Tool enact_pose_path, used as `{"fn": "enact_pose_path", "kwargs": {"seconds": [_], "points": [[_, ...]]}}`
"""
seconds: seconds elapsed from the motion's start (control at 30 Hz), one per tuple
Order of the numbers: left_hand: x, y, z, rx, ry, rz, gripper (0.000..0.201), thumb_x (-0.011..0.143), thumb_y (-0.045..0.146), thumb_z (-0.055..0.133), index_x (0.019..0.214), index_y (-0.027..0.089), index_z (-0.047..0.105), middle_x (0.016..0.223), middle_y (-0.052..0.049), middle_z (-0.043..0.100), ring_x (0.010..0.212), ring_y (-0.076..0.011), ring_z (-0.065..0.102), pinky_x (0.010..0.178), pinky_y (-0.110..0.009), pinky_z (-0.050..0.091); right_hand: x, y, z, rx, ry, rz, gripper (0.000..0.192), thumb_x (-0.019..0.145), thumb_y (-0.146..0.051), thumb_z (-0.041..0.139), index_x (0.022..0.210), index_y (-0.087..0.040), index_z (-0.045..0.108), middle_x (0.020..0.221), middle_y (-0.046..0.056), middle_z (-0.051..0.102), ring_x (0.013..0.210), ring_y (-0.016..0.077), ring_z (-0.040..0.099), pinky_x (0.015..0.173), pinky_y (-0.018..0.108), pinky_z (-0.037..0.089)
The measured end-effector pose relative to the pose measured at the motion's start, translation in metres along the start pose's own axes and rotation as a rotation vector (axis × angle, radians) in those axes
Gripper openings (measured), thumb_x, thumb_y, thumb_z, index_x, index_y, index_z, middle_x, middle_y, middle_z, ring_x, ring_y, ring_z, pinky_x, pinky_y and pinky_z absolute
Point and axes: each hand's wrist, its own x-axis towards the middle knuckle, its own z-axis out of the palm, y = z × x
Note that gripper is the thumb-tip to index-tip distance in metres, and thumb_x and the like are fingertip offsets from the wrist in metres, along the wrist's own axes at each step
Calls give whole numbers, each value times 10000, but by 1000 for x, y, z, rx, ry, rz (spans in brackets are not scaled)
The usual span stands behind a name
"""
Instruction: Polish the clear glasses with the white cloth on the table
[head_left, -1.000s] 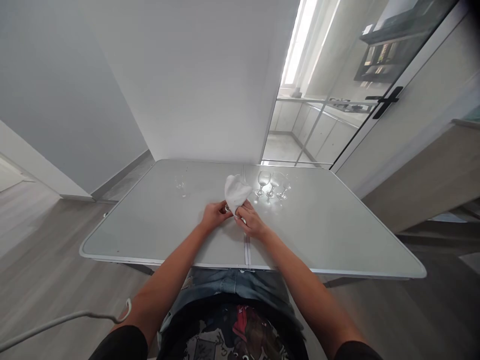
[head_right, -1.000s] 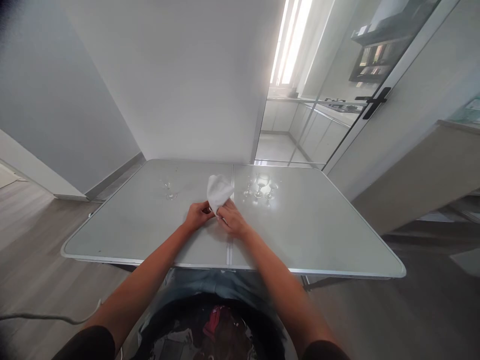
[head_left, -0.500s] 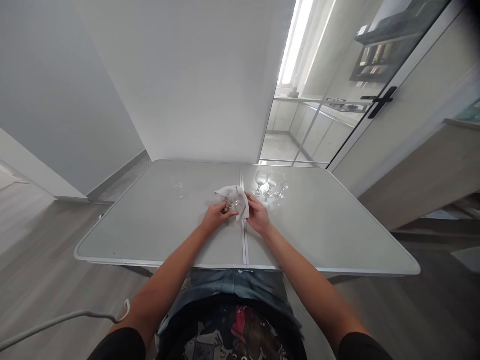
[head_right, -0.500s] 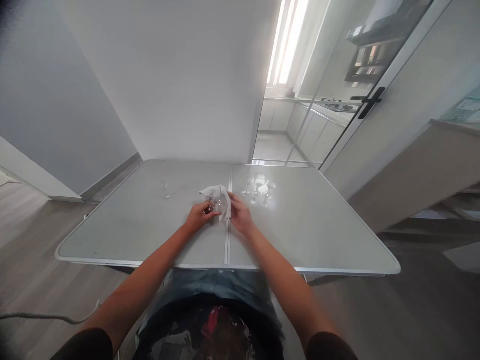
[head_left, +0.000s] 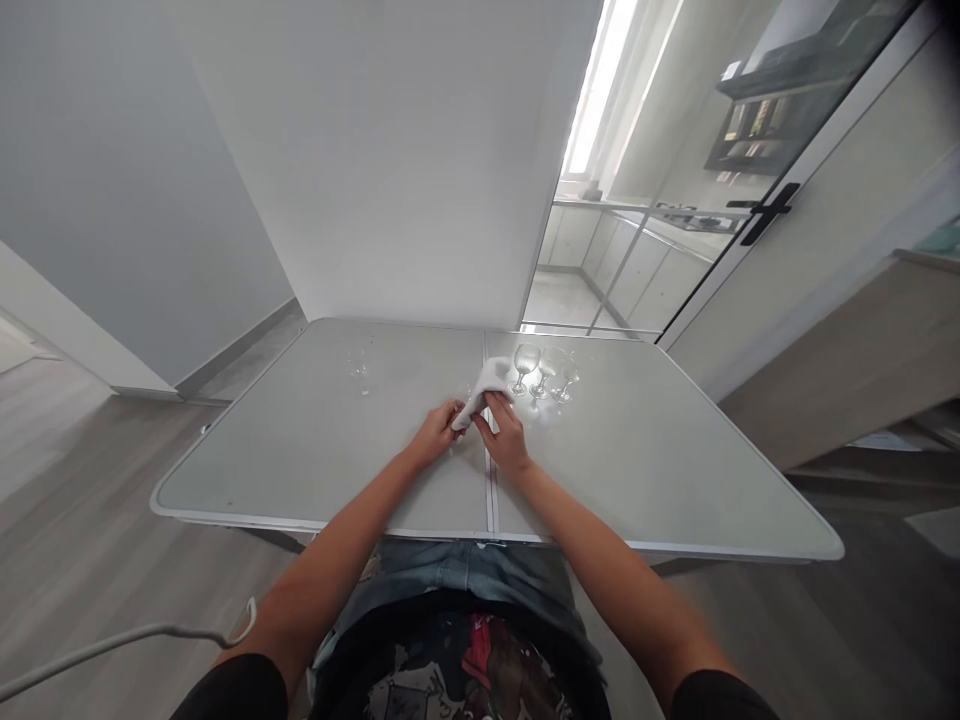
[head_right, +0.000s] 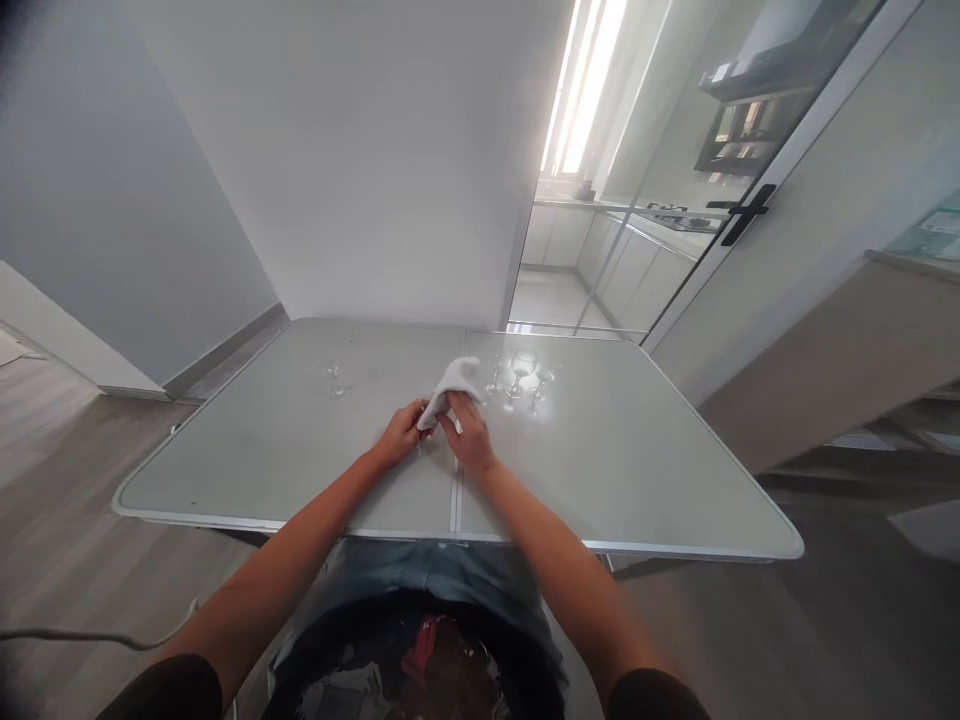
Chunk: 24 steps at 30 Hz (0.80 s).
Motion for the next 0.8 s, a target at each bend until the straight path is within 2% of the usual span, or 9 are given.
{"fn": "enact_pose_path", "kwargs": {"seconds": [0.1, 0.23, 0.3, 0.4, 0.5, 0.57, 0.63, 0.7, 0.8], "points": [[-1, 0, -3, 126, 35, 41, 149, 937, 241, 427, 954, 182, 563, 675, 24, 594, 586, -117, 512, 613, -245, 418, 5, 2, -9, -221, -147, -189, 373, 976, -280, 525, 1332, -241, 628, 1312, 113, 660, 1285, 287, 566, 1146, 489, 387], [-3, -11, -4, 531, 50, 123, 77, 813, 163, 509, 819, 183, 583, 678, -29, 639, 603, -164, 565, 591, -279, 402, 13, -5, -19, -399, -356, -326, 333, 989, -260, 510, 1288, -271, 655, 1270, 93, 690, 1199, 270, 610, 1107, 471, 376], [-3, -17, -4, 733, -16, 202, 57, 722, 131, 555, 737, 184, 572, 659, -56, 644, 593, -190, 580, 588, -304, 403, 15, -11, -20, -436, -395, -378, 308, 984, -280, 516, 1251, -267, 668, 1257, 85, 696, 1175, 266, 605, 1112, 481, 350], [-5, -19, -4, 906, -95, 344, 90, 680, 99, 576, 723, 177, 572, 660, -76, 646, 606, -207, 606, 632, -332, 427, 16, -19, -15, -457, -349, -363, 263, 965, -310, 519, 1144, -228, 693, 1178, 108, 708, 1124, 274, 588, 1061, 466, 373], [-6, -14, -5, 974, -136, 455, 81, 765, 93, 550, 755, 170, 576, 684, -78, 645, 632, -198, 623, 674, -336, 435, 16, -20, -11, -468, -261, -156, 214, 935, -335, 527, 885, -214, 696, 905, 96, 703, 862, 229, 589, 801, 354, 442], [-7, -10, -5, 1002, -169, 487, 95, 842, 124, 530, 773, 167, 579, 701, -75, 650, 637, -185, 625, 680, -330, 426, 18, -18, -11, -436, -234, 33, 286, 911, -374, 536, 689, -214, 617, 663, 34, 590, 651, 171, 497, 639, 306, 380], [-8, -5, -6, 1018, -193, 487, 105, 892, 160, 520, 815, 162, 592, 718, -67, 664, 639, -172, 628, 678, -321, 415, 21, -14, -13, -328, -246, 209, 374, 886, -411, 539, 573, -210, 510, 545, -15, 435, 559, 134, 395, 571, 288, 309], [-9, -3, -7, 1006, -188, 476, 89, 914, 180, 522, 916, 157, 608, 744, -61, 685, 654, -170, 639, 677, -317, 410, 24, -10, -16, -119, -300, 388, 396, 856, -426, 541, 541, -208, 440, 531, -33, 362, 545, 120, 363, 544, 276, 277], [-9, -4, -8, 945, -142, 480, 179, 934, 189, 516, 1093, 159, 593, 776, -55, 709, 692, -173, 663, 684, -312, 416, 26, -9, -20, 336, -378, 699, 341, 793, -456, 597, 601, -212, 454, 562, -43, 412, 544, 119, 401, 520, 262, 315]]}}
